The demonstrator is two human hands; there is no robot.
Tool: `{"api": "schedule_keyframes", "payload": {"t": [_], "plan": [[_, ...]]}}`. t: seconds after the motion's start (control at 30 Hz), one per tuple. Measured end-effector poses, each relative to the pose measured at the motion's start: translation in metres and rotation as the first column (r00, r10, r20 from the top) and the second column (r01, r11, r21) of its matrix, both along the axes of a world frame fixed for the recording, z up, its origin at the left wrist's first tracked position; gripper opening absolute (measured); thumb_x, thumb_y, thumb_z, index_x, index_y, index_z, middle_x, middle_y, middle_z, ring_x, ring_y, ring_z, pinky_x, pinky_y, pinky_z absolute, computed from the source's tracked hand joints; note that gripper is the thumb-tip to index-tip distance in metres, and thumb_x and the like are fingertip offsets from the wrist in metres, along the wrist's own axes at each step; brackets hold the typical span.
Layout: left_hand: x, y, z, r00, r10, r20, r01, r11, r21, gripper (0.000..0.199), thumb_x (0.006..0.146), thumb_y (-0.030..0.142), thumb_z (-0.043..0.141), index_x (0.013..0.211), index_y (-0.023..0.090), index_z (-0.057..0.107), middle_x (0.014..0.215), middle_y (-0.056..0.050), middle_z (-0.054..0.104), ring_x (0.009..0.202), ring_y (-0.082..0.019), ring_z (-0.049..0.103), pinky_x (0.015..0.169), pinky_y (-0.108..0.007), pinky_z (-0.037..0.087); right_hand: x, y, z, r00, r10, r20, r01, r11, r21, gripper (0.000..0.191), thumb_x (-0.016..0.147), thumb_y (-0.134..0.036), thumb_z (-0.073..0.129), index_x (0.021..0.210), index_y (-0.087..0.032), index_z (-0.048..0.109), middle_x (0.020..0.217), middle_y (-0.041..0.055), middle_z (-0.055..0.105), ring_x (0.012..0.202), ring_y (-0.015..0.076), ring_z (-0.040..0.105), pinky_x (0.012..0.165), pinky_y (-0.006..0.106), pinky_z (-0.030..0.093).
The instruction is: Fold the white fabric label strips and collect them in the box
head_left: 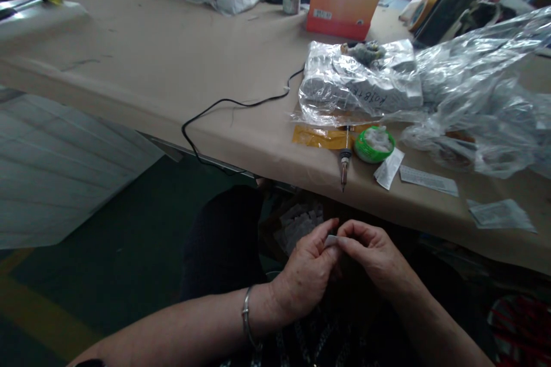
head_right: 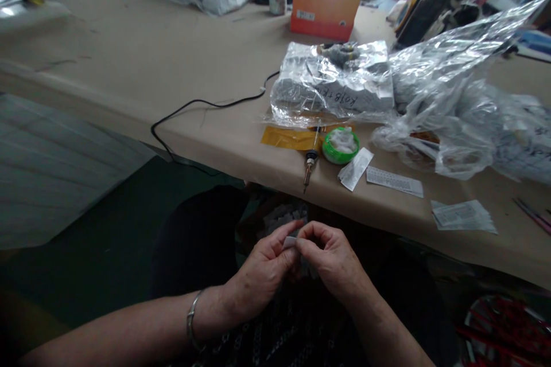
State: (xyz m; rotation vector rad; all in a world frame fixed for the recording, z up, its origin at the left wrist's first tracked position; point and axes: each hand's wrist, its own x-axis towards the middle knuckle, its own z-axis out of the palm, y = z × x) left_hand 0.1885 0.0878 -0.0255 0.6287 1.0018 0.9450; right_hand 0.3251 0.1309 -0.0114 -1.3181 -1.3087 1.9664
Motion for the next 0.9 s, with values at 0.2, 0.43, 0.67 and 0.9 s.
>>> {"api": "schedule_keyframes", "payload": {"t": [0.2, 0.43, 0.67, 0.9], "plan": [[-0.011, 0.011, 0.003, 0.963, 0.050, -0.265, 0.013, 0.973, 0.231, 0.030, 0.083, 0.023, 0.057, 0.112, 0.017, 0.060, 0.098, -0.004, 0.064, 0.089, -0.015, 0.058, 0.082, -0.027, 0.045, -0.002, 0.010, 0.011, 0.981, -0.078, 0.177, 0.007, 0.929, 0.371, 0.023, 0.079, -0.036, 0.060, 0.068, -0.016, 0.058, 0.060, -0.0025, 0.054, 0.055, 0.0094, 0.049, 0.051, 0.020, 0.041], [-0.023, 0.039, 0.015, 0.833, 0.193, -0.518, 0.056, 0.903, 0.426, 0.018, 0.087, 0.030, 0.053, 0.087, 0.016, 0.066, 0.078, -0.001, 0.066, 0.072, -0.012, 0.058, 0.069, -0.021, 0.044, -0.009, 0.028, 0.019, 0.928, -0.218, 0.303, -0.033, 0.759, 0.650, 0.019, 0.079, -0.032, 0.056, 0.066, -0.017, 0.059, 0.060, -0.0019, 0.055, 0.056, 0.0108, 0.050, 0.052, 0.020, 0.040], [-0.025, 0.055, 0.018, 0.751, 0.246, -0.612, 0.147, 0.842, 0.519, 0.024, 0.090, 0.030, 0.049, 0.080, 0.016, 0.065, 0.069, 0.000, 0.061, 0.063, -0.011, 0.053, 0.062, -0.021, 0.041, -0.011, 0.039, 0.015, 0.903, -0.306, 0.302, -0.046, 0.629, 0.776, 0.015, 0.080, -0.027, 0.055, 0.068, -0.019, 0.059, 0.061, -0.0026, 0.057, 0.056, 0.0109, 0.052, 0.054, 0.021, 0.041], [-0.025, 0.061, 0.019, 0.732, 0.289, -0.617, 0.160, 0.807, 0.568, 0.024, 0.090, 0.027, 0.047, 0.077, 0.017, 0.064, 0.069, -0.001, 0.061, 0.064, -0.011, 0.053, 0.064, -0.022, 0.040, -0.010, 0.043, 0.010, 0.900, -0.317, 0.300, -0.060, 0.590, 0.805, 0.011, 0.082, -0.024, 0.055, 0.072, -0.020, 0.059, 0.064, -0.0029, 0.058, 0.058, 0.0111, 0.053, 0.057, 0.021, 0.043]]}}
